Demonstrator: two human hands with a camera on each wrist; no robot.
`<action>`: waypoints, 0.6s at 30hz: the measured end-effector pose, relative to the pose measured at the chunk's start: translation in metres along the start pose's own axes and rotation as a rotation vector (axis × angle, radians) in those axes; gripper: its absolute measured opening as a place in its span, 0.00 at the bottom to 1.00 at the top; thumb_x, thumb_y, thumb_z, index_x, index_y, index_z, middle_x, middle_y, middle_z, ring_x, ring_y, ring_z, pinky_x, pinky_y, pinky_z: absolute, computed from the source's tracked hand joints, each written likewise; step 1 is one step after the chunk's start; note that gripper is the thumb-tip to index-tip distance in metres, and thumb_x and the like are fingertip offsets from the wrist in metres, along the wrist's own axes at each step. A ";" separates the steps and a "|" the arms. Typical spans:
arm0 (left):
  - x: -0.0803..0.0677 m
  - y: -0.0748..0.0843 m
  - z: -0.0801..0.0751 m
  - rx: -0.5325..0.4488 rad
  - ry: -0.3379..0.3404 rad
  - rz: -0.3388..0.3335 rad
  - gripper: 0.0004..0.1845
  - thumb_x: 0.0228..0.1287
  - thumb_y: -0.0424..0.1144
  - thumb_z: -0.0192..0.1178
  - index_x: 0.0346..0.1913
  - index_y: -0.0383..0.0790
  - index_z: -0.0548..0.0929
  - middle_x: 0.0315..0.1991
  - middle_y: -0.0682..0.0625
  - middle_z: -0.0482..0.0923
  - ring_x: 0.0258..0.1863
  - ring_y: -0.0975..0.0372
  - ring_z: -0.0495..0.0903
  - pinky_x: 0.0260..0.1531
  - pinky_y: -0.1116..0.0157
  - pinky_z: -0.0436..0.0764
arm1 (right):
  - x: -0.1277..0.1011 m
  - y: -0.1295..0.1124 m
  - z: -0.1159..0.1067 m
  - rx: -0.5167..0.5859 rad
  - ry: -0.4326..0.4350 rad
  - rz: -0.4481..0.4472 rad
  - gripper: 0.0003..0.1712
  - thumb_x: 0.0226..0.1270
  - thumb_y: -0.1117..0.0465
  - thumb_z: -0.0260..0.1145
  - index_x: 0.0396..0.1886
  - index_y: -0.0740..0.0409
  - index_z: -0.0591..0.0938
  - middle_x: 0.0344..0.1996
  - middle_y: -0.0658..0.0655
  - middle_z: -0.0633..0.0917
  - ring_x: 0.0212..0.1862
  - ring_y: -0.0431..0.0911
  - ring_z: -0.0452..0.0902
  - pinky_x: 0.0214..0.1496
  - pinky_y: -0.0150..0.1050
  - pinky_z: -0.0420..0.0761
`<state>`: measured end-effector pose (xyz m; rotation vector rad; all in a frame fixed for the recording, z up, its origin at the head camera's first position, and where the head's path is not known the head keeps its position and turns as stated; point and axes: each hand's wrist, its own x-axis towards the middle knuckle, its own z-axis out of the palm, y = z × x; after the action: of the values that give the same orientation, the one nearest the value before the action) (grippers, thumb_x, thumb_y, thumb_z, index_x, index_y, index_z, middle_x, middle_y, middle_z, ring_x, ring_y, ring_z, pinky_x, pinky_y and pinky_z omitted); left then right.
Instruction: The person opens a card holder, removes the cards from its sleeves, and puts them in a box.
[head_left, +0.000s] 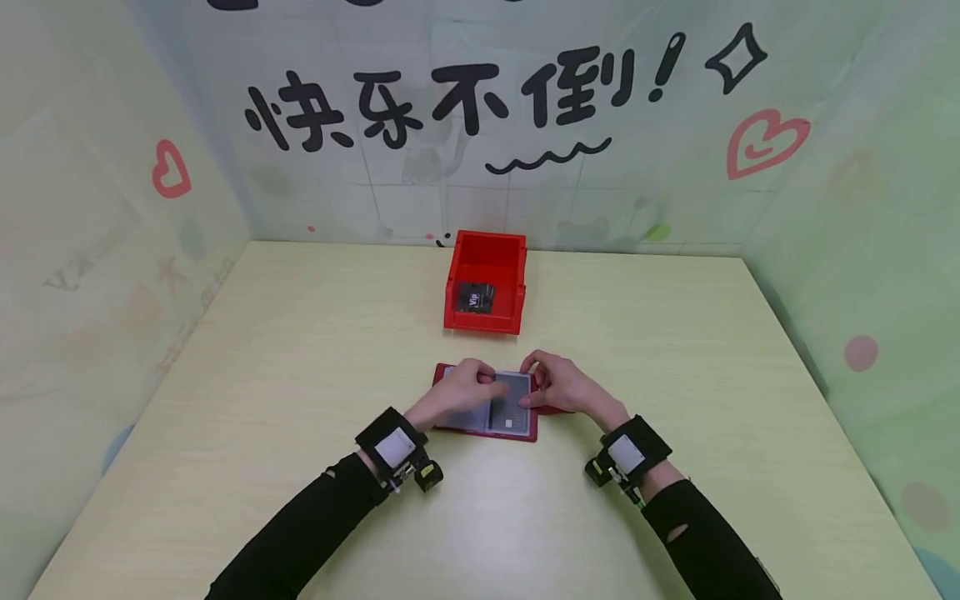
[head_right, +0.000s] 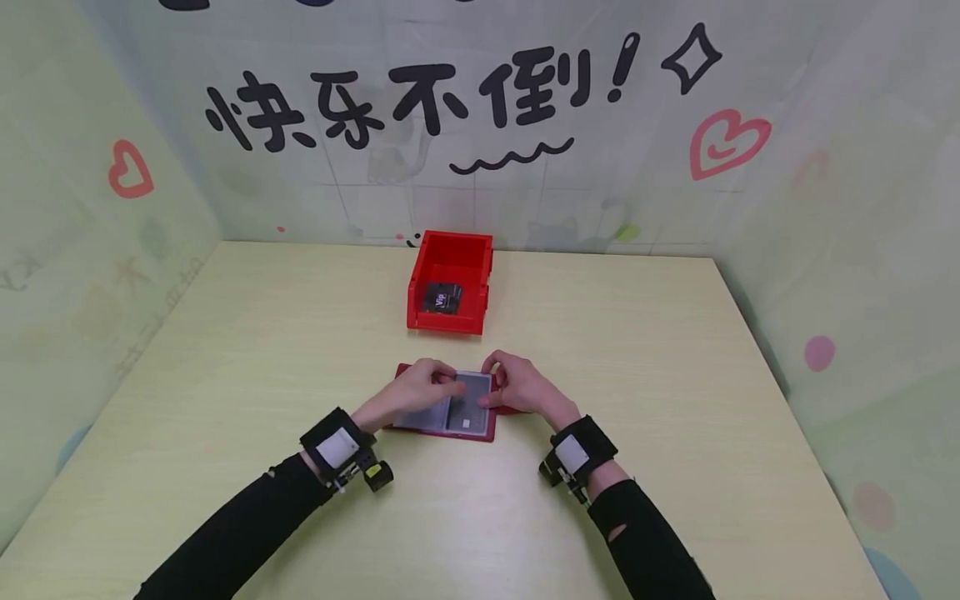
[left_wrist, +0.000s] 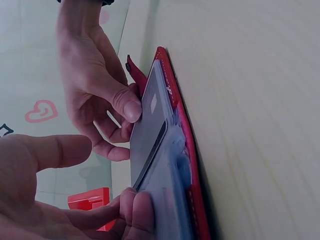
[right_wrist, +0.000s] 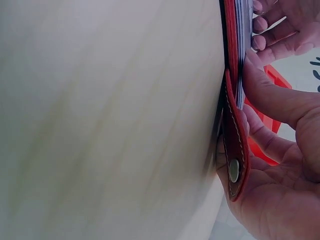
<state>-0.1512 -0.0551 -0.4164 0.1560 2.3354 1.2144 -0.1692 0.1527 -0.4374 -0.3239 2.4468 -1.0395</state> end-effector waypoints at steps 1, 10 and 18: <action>0.000 0.000 0.000 -0.007 0.003 -0.008 0.28 0.67 0.45 0.62 0.63 0.29 0.75 0.53 0.40 0.78 0.51 0.53 0.74 0.54 0.57 0.76 | 0.000 0.000 0.000 0.001 -0.001 0.000 0.26 0.60 0.62 0.76 0.54 0.58 0.75 0.33 0.57 0.75 0.39 0.47 0.73 0.36 0.34 0.72; 0.003 0.002 -0.001 0.022 0.029 -0.027 0.27 0.67 0.45 0.63 0.61 0.30 0.76 0.54 0.41 0.79 0.51 0.53 0.75 0.57 0.55 0.77 | 0.001 0.000 0.000 0.012 -0.003 0.017 0.26 0.60 0.63 0.76 0.55 0.58 0.74 0.34 0.57 0.75 0.38 0.47 0.73 0.35 0.34 0.74; 0.007 0.001 -0.002 0.025 0.051 0.000 0.23 0.67 0.39 0.64 0.60 0.30 0.78 0.44 0.42 0.85 0.37 0.58 0.83 0.45 0.61 0.82 | 0.001 0.001 0.001 0.003 0.004 0.020 0.26 0.59 0.61 0.76 0.54 0.58 0.75 0.34 0.57 0.76 0.39 0.47 0.73 0.36 0.34 0.73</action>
<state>-0.1589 -0.0538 -0.4170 0.1354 2.3949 1.2030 -0.1698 0.1517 -0.4390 -0.2952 2.4469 -1.0367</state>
